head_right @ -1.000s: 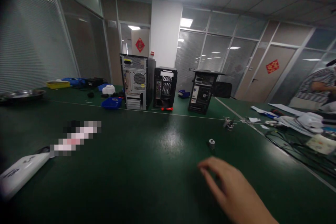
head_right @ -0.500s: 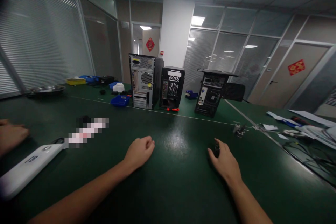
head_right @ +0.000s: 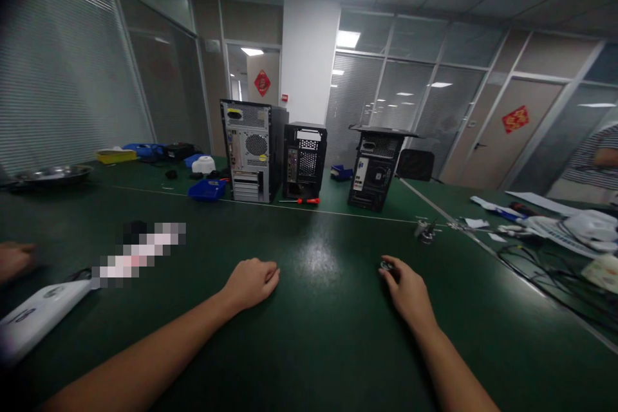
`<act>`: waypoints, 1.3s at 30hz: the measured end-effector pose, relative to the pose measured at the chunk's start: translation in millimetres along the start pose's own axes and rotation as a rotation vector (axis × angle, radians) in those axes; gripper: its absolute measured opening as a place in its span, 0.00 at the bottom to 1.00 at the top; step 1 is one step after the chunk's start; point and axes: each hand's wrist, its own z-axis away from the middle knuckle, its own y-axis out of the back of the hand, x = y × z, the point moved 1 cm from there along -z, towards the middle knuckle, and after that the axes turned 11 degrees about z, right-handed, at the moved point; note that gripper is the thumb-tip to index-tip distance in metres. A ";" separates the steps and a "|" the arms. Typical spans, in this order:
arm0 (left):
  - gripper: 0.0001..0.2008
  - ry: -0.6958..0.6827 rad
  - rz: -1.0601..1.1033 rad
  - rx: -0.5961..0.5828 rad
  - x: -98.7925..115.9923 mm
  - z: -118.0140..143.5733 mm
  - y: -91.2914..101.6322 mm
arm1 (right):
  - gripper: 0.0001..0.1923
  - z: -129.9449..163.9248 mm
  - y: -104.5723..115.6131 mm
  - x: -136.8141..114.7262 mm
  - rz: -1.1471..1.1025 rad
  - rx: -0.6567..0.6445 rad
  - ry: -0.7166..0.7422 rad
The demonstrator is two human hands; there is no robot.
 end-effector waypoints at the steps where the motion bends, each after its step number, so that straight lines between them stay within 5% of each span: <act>1: 0.20 -0.004 0.013 0.008 -1.7 -0.3 -0.7 | 0.23 1.3 -1.2 -12.3 -0.025 0.002 0.028; 8: 0.22 -0.092 0.074 0.053 -2.6 0.4 -0.2 | 0.20 27.1 -32.5 -143.0 -0.132 -0.103 0.464; 12: 0.20 -0.203 0.098 -0.007 2.3 2.0 -3.2 | 0.20 38.7 -53.8 -183.9 -0.197 -0.109 0.580; 23: 0.17 -0.259 0.026 -0.051 4.8 8.4 -7.3 | 0.28 41.1 -66.1 -179.0 -0.258 -0.039 0.695; 28: 0.18 -0.223 -0.026 -0.037 11.0 14.5 -5.0 | 0.28 46.3 -69.5 -178.6 -0.171 -0.105 0.725; 39: 0.17 -0.074 0.095 0.031 4.3 19.3 -2.5 | 0.27 54.5 -51.4 -175.3 -0.027 -0.009 0.544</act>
